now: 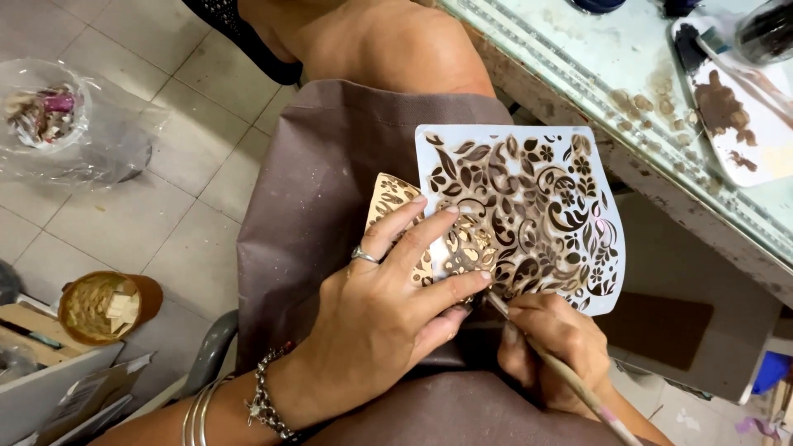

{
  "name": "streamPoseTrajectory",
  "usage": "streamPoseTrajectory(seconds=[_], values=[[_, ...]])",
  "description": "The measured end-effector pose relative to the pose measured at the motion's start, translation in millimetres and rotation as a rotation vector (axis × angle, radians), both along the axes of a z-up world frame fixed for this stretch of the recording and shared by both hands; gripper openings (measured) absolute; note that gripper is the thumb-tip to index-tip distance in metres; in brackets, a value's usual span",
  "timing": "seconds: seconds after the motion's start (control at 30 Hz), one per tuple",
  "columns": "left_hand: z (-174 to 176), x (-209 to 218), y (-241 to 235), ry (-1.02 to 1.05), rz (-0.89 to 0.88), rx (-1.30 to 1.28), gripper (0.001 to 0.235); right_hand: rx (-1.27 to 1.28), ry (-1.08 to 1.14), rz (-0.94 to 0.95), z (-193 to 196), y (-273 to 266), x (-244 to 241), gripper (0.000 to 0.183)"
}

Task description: Applying a decorative pattern to a ceramic cup using a stencil and a stylus tool

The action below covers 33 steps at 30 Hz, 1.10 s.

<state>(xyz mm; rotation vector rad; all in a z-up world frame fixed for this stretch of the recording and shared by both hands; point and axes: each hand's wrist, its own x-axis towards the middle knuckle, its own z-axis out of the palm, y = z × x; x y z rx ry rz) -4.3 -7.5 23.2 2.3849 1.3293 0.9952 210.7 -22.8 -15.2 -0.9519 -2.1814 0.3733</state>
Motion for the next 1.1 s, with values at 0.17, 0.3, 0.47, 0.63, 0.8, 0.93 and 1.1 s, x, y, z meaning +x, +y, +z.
streamPoseTrajectory(seconds=[0.17, 0.3, 0.47, 0.63, 0.8, 0.93, 1.1], values=[[0, 1, 0, -0.009, 0.003, 0.007, 0.030, 0.095, 0.056, 0.068, 4, 4, -6, 0.011], [1, 1, 0, -0.001, 0.011, 0.001, 0.030, 0.110, 0.023, 0.075, 3, 5, -5, 0.013], [0, 1, 0, -0.002, 0.000, -0.008, 0.031, 0.101, 0.072, 0.048, 1, 5, -4, 0.011], [0, 0, 0, 0.008, -0.004, -0.022, 0.032, 0.032, 0.212, 0.082, -10, 5, -3, 0.009], [-1, 1, 0, 0.018, 0.000, -0.022, 0.033, -0.066, 0.076, 0.061, -9, 2, 7, 0.011], [-5, 2, -1, 0.034, 0.026, 0.009, 0.030, 0.122, 0.488, 0.092, -22, 13, 26, 0.024], [-4, 1, -1, 0.024, 0.015, 0.015, 0.028, 0.170, 0.479, -0.294, 2, 31, 37, 0.015]])
